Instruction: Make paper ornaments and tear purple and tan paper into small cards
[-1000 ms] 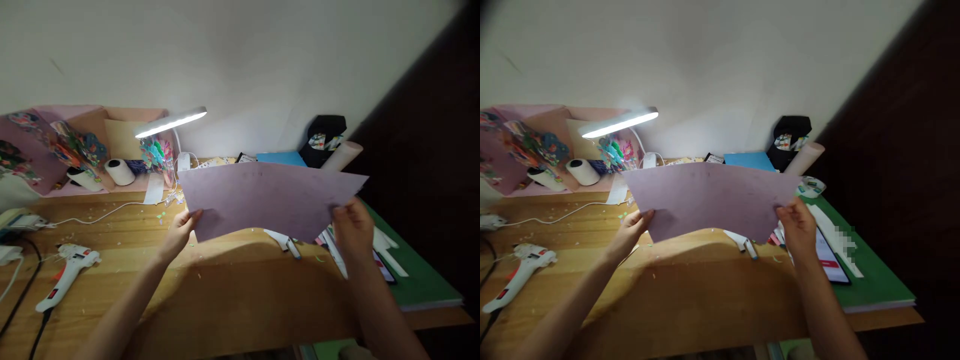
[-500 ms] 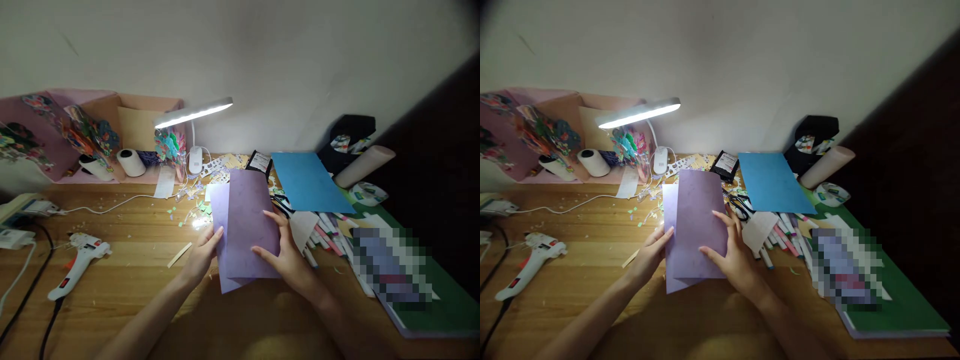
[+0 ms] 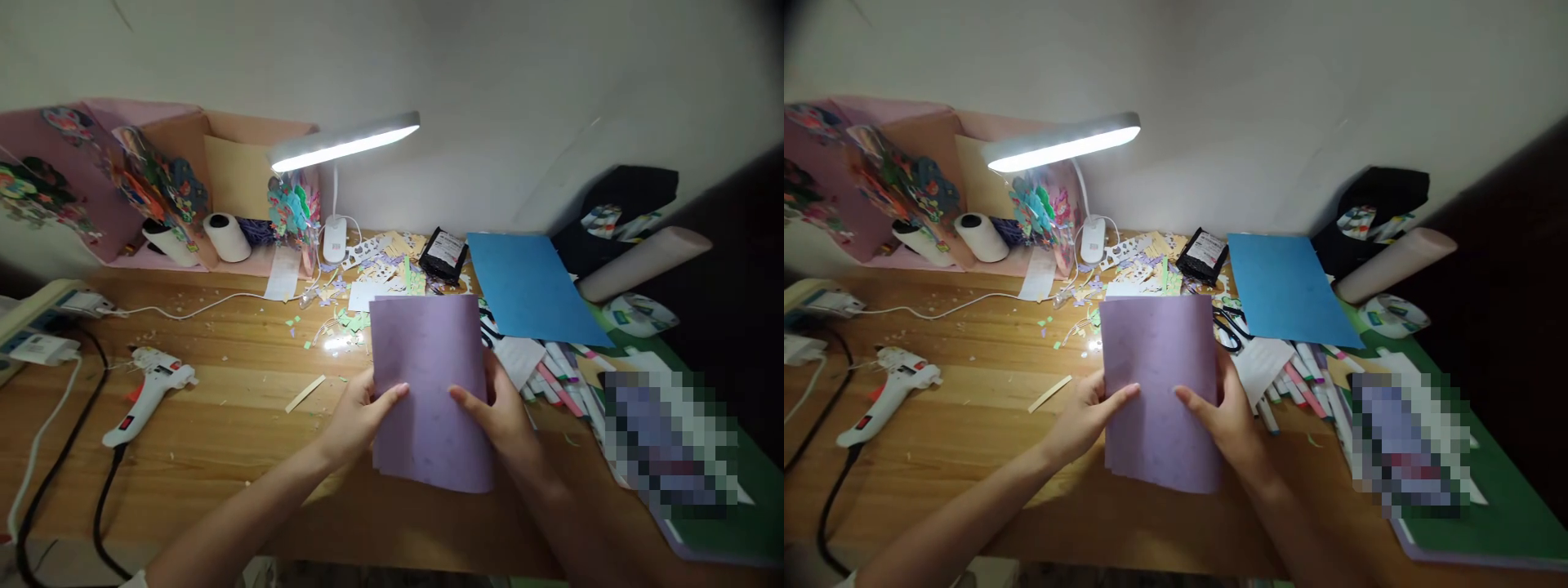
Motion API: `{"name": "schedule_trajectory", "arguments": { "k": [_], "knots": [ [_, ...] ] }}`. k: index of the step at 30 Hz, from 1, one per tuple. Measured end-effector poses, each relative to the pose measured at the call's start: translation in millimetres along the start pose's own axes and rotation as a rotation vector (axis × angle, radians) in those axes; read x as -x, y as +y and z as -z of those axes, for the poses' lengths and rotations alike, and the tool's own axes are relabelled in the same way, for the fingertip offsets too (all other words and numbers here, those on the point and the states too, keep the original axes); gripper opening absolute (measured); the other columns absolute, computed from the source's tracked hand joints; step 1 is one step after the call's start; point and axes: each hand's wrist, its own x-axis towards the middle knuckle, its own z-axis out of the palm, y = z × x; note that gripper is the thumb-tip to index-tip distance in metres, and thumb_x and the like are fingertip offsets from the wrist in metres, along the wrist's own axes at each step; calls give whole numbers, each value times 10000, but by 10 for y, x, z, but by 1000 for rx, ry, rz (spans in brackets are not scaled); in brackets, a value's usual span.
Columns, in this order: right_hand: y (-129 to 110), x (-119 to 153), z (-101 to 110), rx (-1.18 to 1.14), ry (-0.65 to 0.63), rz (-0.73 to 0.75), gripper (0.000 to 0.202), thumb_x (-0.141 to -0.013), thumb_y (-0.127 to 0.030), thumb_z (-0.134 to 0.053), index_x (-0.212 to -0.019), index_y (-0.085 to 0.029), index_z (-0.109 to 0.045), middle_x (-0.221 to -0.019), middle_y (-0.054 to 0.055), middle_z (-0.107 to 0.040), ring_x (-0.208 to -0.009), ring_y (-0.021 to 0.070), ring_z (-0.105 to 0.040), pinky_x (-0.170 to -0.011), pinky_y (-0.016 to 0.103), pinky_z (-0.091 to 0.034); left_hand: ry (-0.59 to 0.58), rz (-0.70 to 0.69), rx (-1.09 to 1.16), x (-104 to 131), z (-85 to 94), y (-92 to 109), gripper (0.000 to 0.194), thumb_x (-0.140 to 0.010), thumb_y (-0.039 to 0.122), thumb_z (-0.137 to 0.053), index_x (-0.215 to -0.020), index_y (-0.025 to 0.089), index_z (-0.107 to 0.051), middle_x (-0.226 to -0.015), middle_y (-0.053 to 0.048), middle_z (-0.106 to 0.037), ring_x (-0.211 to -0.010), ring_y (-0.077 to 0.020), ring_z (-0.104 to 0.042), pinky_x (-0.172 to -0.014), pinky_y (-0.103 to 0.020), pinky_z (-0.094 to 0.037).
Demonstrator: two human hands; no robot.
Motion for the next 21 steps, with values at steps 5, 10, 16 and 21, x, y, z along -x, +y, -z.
{"name": "schedule_trajectory", "arguments": {
  "k": [5, 10, 16, 21],
  "knots": [
    [40, -18, 7, -218, -34, -243, 483, -651, -419, -722, -1041, -186, -559, -982, 79, -682, -878, 283, -647, -722, 364, -553, -23, 77, 28, 4, -16, -46, 309, -739, 424, -632, -835, 130, -644, -805, -64, -697, -667, -166, -616, -608, -266, -493],
    [92, -8, -15, -286, -21, -245, 458, -635, -372, -748, -1016, -181, -579, -946, 69, -697, -835, 272, -660, -692, 353, -558, -19, 38, -8, -13, -10, -98, 335, -788, 457, -559, -815, 132, -633, -747, -41, -667, -634, -140, -572, -570, -234, -452],
    [120, -15, 4, -264, 30, -235, 533, -589, -330, -784, -1054, -177, -572, -975, 77, -693, -868, 281, -654, -685, 346, -566, -36, 35, -29, -10, -17, -93, 342, -806, 439, -538, -947, 142, -632, -817, -42, -667, -711, -156, -574, -611, -237, -448],
    [117, -11, 7, -247, 25, -244, 542, -579, -333, -790, -1046, -163, -574, -994, 92, -691, -877, 292, -653, -669, 350, -569, -65, 33, -46, -17, 3, -74, 345, -783, 444, -561, -935, 140, -623, -874, -59, -673, -775, -183, -583, -657, -265, -461]
  ]
}}
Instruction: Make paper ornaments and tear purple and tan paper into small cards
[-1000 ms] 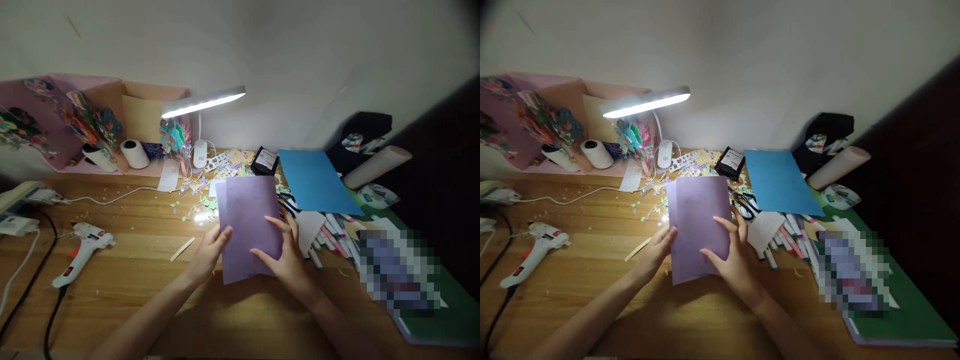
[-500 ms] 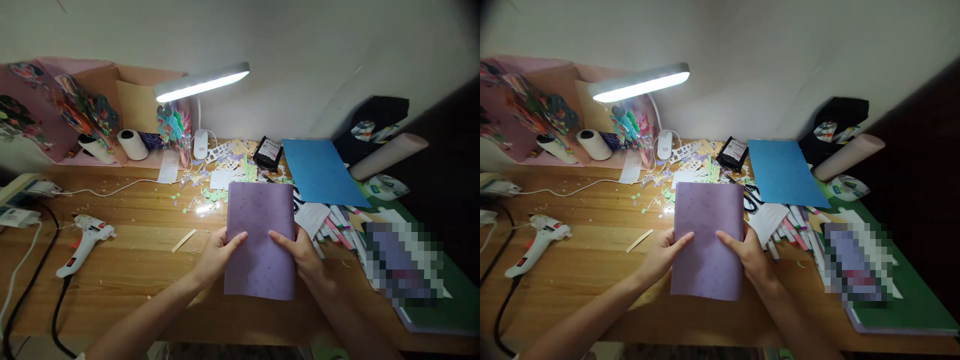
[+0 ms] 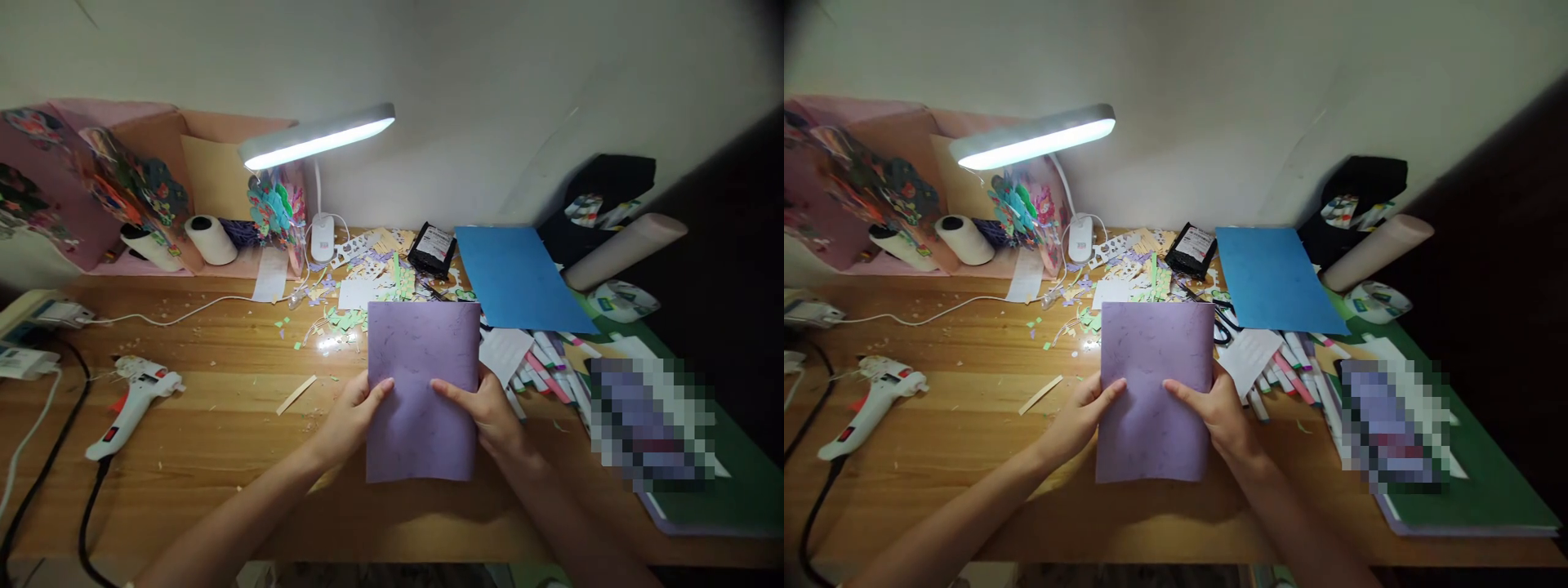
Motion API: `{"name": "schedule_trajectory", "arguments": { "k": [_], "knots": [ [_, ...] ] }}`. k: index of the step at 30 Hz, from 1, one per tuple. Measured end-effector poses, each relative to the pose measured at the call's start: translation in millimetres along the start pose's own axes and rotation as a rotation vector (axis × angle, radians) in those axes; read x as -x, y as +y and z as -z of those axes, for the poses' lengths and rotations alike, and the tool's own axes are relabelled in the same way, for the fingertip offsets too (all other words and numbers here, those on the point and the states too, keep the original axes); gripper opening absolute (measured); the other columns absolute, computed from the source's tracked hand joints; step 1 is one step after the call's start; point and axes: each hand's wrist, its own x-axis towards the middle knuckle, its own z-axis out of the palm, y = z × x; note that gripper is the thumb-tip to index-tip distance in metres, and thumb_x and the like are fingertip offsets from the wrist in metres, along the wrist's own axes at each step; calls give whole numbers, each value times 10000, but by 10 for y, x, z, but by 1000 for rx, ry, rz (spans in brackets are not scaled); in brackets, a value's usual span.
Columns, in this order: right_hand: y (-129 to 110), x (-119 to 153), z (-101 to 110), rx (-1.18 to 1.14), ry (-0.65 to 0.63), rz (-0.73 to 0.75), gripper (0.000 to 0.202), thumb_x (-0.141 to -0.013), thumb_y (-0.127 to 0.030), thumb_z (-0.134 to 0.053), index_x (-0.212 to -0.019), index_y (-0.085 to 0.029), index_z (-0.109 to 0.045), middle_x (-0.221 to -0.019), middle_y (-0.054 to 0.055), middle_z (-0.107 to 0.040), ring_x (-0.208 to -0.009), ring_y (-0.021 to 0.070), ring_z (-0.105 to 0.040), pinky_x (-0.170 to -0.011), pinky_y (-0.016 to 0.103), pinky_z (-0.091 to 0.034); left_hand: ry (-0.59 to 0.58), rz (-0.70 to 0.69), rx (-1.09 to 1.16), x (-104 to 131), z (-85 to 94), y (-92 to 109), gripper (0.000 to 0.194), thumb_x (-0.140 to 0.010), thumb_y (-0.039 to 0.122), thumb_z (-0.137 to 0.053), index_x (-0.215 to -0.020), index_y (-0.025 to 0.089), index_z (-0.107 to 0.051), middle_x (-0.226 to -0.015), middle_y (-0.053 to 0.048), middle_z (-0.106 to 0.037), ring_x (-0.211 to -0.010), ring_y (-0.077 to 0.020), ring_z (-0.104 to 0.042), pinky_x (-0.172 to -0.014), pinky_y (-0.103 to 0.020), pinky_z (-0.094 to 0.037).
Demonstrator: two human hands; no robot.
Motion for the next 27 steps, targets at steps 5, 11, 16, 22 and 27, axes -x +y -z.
{"name": "schedule_trajectory", "arguments": {
  "k": [5, 11, 16, 22, 27],
  "knots": [
    [14, -9, -15, -30, -27, 7, 512, -590, -334, -784, -1029, -179, -571, -951, 65, -705, -846, 271, -662, -692, 346, -563, 11, 8, -11, -10, 18, -15, 349, -787, 450, -551, -927, 140, -630, -871, -59, -674, -773, -189, -584, -652, -268, -463],
    [57, -33, -32, 18, -52, 26, 550, -631, -342, -756, -1103, -176, -528, -1046, 81, -674, -938, 280, -639, -771, 371, -543, 49, 40, -1, -50, 34, -46, 377, -782, 447, -560, -969, 126, -627, -856, -67, -684, -770, -198, -588, -656, -276, -462],
    [106, -59, -37, 49, -23, 32, 511, -627, -359, -751, -1054, -165, -547, -1028, 93, -676, -918, 287, -644, -779, 397, -538, 24, 38, 10, -67, 49, -68, 373, -800, 435, -542, -998, 127, -617, -857, -72, -688, -777, -203, -594, -666, -282, -462],
    [91, -66, -48, -26, -23, 7, 547, -588, -355, -776, -1048, -163, -551, -989, 90, -684, -874, 279, -651, -759, 399, -540, 33, 11, -41, -87, 57, -92, 380, -803, 442, -530, -998, 128, -615, -855, -76, -687, -809, -222, -596, -667, -287, -459],
    [35, -123, 39, -55, -68, -44, 440, -672, -426, -713, -991, -146, -596, -961, 88, -695, -862, 253, -649, -729, 329, -529, 52, 4, -99, -102, 55, -118, 382, -782, 466, -537, -921, 117, -608, -866, -78, -679, -780, -215, -592, -652, -282, -451]
  ]
}}
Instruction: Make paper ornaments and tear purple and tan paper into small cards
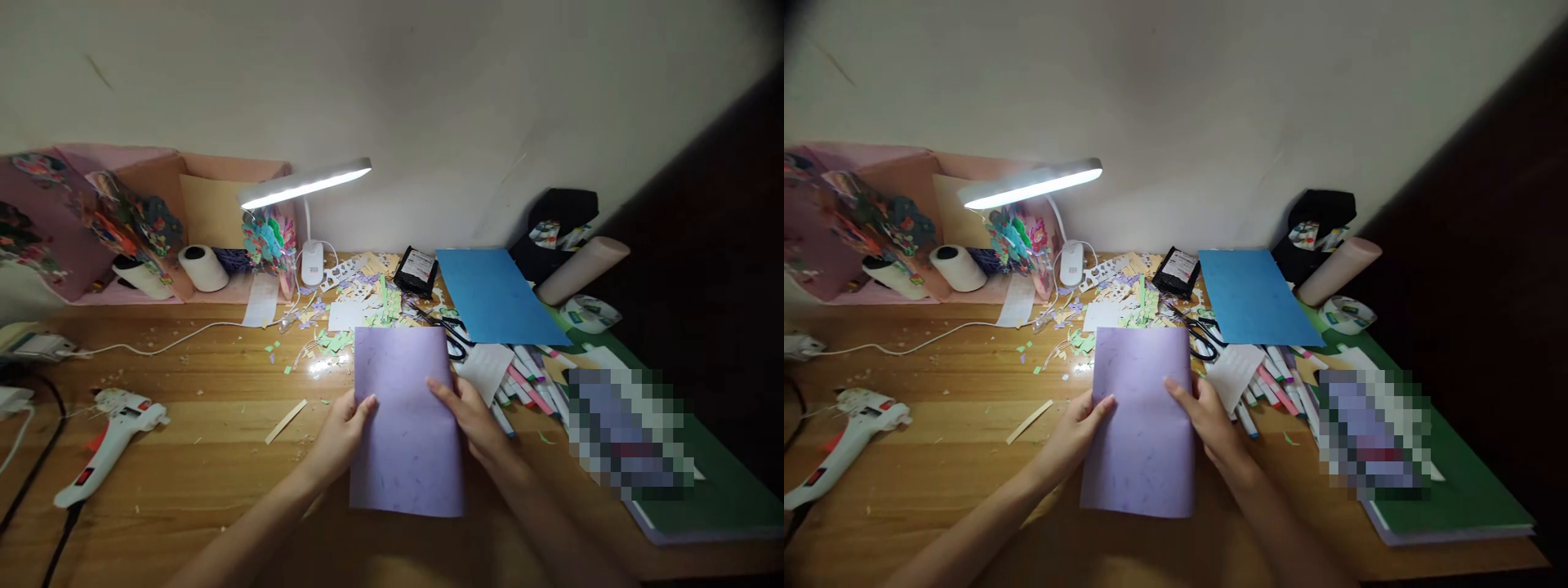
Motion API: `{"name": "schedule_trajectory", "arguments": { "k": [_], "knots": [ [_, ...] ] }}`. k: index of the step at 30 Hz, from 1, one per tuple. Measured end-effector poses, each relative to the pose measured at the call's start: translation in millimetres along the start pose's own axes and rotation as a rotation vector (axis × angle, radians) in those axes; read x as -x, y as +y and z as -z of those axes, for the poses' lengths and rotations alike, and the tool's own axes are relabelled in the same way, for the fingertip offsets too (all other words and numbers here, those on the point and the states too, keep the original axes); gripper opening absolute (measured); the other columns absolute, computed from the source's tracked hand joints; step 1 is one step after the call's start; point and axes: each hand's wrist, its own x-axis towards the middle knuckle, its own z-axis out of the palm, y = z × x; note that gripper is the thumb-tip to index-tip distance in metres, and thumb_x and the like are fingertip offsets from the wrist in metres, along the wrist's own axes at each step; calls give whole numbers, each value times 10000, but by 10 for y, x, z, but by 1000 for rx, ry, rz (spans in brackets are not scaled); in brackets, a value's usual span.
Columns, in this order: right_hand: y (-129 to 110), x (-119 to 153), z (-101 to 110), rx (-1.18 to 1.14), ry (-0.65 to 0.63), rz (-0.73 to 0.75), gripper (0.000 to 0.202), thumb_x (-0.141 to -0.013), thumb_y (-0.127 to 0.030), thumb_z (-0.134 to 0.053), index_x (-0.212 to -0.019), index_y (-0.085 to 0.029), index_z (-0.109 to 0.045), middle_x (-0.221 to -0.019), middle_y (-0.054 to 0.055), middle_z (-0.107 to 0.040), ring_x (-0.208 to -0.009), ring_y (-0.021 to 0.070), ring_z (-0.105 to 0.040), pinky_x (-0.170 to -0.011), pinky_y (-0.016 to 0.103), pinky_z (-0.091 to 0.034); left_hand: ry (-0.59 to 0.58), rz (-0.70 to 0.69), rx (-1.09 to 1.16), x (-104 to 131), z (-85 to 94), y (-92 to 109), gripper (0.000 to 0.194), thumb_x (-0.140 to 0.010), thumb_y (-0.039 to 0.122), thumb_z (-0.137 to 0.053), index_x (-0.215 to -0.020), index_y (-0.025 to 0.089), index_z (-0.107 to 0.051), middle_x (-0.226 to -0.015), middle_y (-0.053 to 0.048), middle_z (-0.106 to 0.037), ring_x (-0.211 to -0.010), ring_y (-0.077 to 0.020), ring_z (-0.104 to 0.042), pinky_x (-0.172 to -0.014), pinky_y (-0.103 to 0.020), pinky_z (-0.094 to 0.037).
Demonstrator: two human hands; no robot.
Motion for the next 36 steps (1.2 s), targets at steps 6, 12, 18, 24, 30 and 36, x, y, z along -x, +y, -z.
{"name": "schedule_trajectory", "arguments": {
  "k": [6, 12, 18, 24, 30, 36],
  "knots": [
    [-15, -35, 57, -25, 10, 55, 398, -678, -410, -716, -959, -142, -626, -920, 78, -704, -825, 238, -647, -716, 313, -514, -40, 24, -6, 35, -18, 35, 375, -785, 465, -524, -925, 122, -583, -918, -91, -666, -830, -222, -577, -678, -291, -452],
    [3, -16, 109, 72, -1, 93, 351, -718, -426, -677, -959, -175, -628, -929, 80, -701, -815, 255, -648, -722, 364, -526, -62, 15, 15, 25, -7, 24, 374, -769, 473, -539, -902, 127, -591, -907, -76, -661, -832, -218, -573, -680, -284, -443],
    [-484, -517, 301, 697, 178, 585, 369, -850, -403, -498, -1168, -215, -510, -1130, 85, -615, -994, 243, -597, -827, 388, -500, -25, 50, 0, -60, 74, -12, 383, -732, 482, -569, -888, 134, -605, -856, -51, -675, -809, -222, -590, -667, -280, -439],
    [-714, -1584, 139, 1499, 162, 553, 304, -772, -109, -595, -1075, -102, -575, -1184, 157, -556, -1128, 274, -494, -957, 396, -400, -16, 61, -36, -161, 167, -108, 405, -694, 475, -584, -909, 134, -620, -891, -59, -694, -852, -252, -609, -716, -316, -453],
    [-733, -2009, 132, 1504, 223, 442, 230, -893, -306, -507, -1061, -161, -568, -1063, 60, -590, -898, 166, -592, -778, 361, -504, 41, 37, -100, -169, 219, -126, 388, -735, 375, -535, -1030, 125, -575, -1040, -107, -666, -965, -271, -602, -821, -358, -448],
    [-1265, -2034, 280, 1377, 392, 486, 229, -910, -308, -461, -1019, -154, -592, -995, 79, -627, -869, 180, -601, -758, 344, -483, 244, -93, -198, -94, 191, -51, 517, -758, 334, -542, -1212, 130, -403, -1285, -153, -492, -1223, -248, -421, -1027, -343, -283]
  ]
}}
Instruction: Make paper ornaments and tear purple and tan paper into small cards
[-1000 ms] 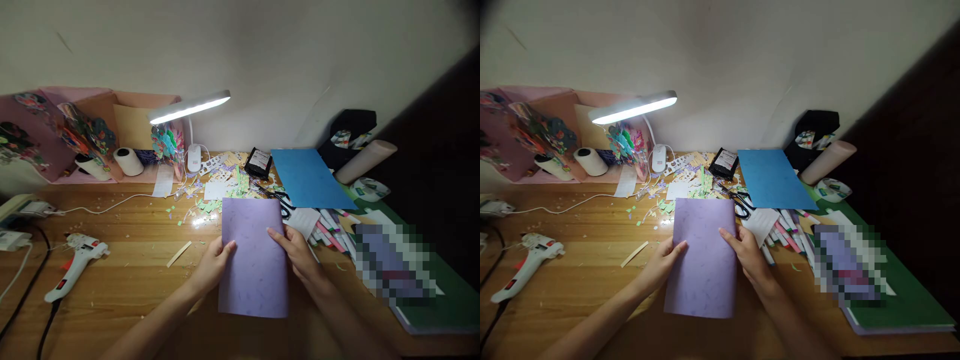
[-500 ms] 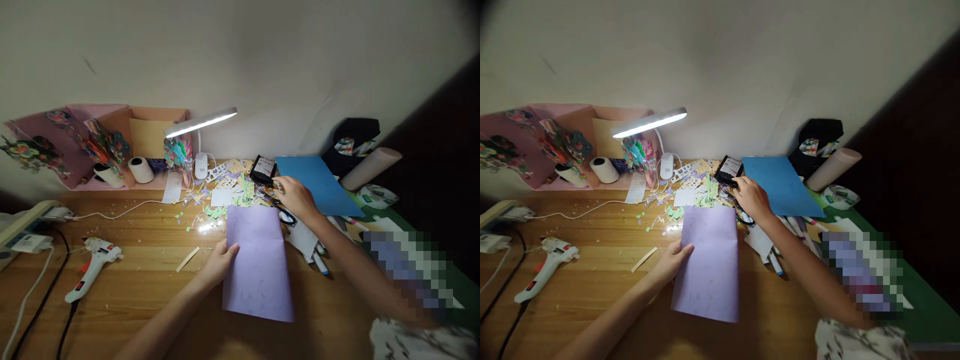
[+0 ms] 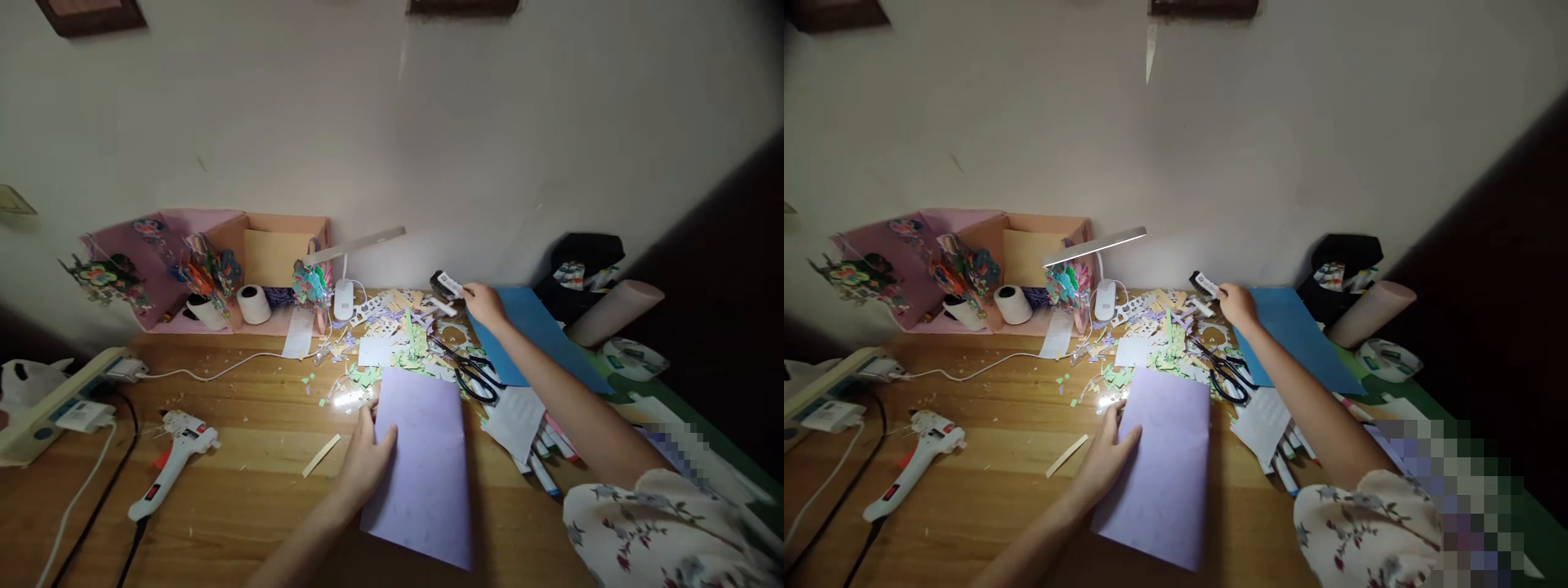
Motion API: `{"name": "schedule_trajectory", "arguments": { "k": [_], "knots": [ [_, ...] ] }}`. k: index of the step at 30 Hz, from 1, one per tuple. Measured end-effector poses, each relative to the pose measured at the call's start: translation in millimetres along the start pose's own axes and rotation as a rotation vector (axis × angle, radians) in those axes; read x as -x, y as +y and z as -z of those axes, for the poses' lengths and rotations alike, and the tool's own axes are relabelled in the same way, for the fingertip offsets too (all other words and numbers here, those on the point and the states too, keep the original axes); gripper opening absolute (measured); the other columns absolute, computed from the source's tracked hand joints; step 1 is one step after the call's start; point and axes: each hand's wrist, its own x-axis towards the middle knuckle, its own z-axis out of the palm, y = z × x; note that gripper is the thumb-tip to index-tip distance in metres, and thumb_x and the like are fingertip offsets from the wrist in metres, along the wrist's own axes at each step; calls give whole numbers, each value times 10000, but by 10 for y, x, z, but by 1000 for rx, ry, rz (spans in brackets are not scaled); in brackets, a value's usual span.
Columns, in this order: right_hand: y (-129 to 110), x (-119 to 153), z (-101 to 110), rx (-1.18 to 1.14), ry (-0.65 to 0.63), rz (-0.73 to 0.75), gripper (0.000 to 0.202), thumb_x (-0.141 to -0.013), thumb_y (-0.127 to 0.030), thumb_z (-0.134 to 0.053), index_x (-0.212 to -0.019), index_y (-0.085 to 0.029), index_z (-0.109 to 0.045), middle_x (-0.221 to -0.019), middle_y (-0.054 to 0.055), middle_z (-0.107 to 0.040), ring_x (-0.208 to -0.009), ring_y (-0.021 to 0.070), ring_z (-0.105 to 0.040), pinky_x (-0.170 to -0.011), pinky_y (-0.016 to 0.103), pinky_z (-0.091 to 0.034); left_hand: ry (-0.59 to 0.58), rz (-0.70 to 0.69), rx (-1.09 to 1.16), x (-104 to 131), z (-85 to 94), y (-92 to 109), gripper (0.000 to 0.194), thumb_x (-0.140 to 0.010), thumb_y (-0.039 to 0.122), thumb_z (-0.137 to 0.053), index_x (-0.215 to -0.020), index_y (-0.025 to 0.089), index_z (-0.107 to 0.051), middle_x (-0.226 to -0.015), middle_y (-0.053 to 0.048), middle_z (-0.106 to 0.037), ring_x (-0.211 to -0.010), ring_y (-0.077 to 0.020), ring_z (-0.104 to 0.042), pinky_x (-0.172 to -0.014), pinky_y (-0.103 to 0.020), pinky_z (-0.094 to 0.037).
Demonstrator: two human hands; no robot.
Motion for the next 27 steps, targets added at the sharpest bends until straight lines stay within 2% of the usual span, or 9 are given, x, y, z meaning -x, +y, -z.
{"name": "schedule_trajectory", "arguments": {
  "k": [4, 9, 13, 17, 19, 21, 23, 25, 27],
  "knots": [
    [6, -117, 369, -70, 174, -37, 284, -902, -257, -390, -1011, -146, -627, -970, 161, -660, -956, 284, -587, -751, 352, -418, 15, -13, -21, -17, 27, 31, 565, -795, 403, -512, -1265, 124, -368, -1362, -165, -404, -1270, -240, -363, -1050, -340, -258],
    [42, -208, 703, -268, 130, 4, 231, -823, -249, -503, -920, -131, -676, -843, 101, -693, -848, 254, -618, -694, 312, -444, -117, 53, 141, -85, 101, 69, 518, -846, 494, -396, -1224, 141, -438, -1342, -139, -440, -1272, -238, -368, -1041, -356, -289],
    [58, -176, 823, -486, -90, 41, 239, -807, -314, -547, -865, -135, -694, -754, 74, -699, -674, 197, -636, -603, 297, -500, -87, -11, 65, -48, 148, 85, 552, -804, 521, -485, -1222, 162, -462, -1379, -136, -397, -1315, -262, -297, -1082, -401, -222],
    [27, 21, 882, -641, -350, 75, 240, -751, -355, -613, -802, -139, -703, -784, 95, -710, -678, 208, -658, -605, 322, -537, 60, -194, -193, -32, 134, 223, 579, -766, 500, -559, -1246, 192, -460, -1435, -124, -307, -1358, -270, -195, -1106, -425, -149],
    [-19, 147, 908, -704, -487, 106, 272, -740, -383, -621, -848, -147, -704, -829, 88, -712, -725, 213, -666, -640, 330, -544, 90, -344, -298, -143, 100, 401, 644, -760, 485, -573, -1300, 177, -402, -1449, -131, -282, -1362, -262, -184, -1108, -418, -146],
    [-88, 257, 929, -777, -644, 173, 317, -752, -412, -609, -922, -157, -691, -871, 72, -708, -769, 206, -664, -687, 331, -539, 47, -497, -307, -351, 48, 627, 709, -738, 466, -609, -1332, 167, -363, -1438, -131, -312, -1351, -260, -215, -1108, -404, -144],
    [-172, 340, 930, -820, -740, 277, 337, -777, -422, -585, -968, -160, -677, -901, 61, -703, -803, 200, -657, -731, 337, -527, -75, -528, -202, -609, -16, 841, 662, -696, 446, -658, -1263, 169, -458, -1358, -119, -438, -1287, -277, -337, -1070, -390, -239],
    [-255, 406, 899, -809, -642, 368, 331, -805, -415, -555, -977, -157, -671, -925, 63, -697, -830, 204, -649, -763, 352, -516, -166, -520, -161, -840, -83, 990, 480, -733, 454, -610, -1106, 153, -586, -1135, -97, -617, -1081, -267, -541, -918, -355, -416],
    [-319, 475, 839, -797, -422, 399, 333, -843, -402, -507, -1038, -170, -645, -1021, 77, -669, -930, 214, -621, -831, 376, -488, -178, -514, -135, -994, -136, 1057, 397, -783, 458, -537, -988, 132, -632, -964, -80, -676, -915, -243, -611, -784, -320, -475]
  ]
}}
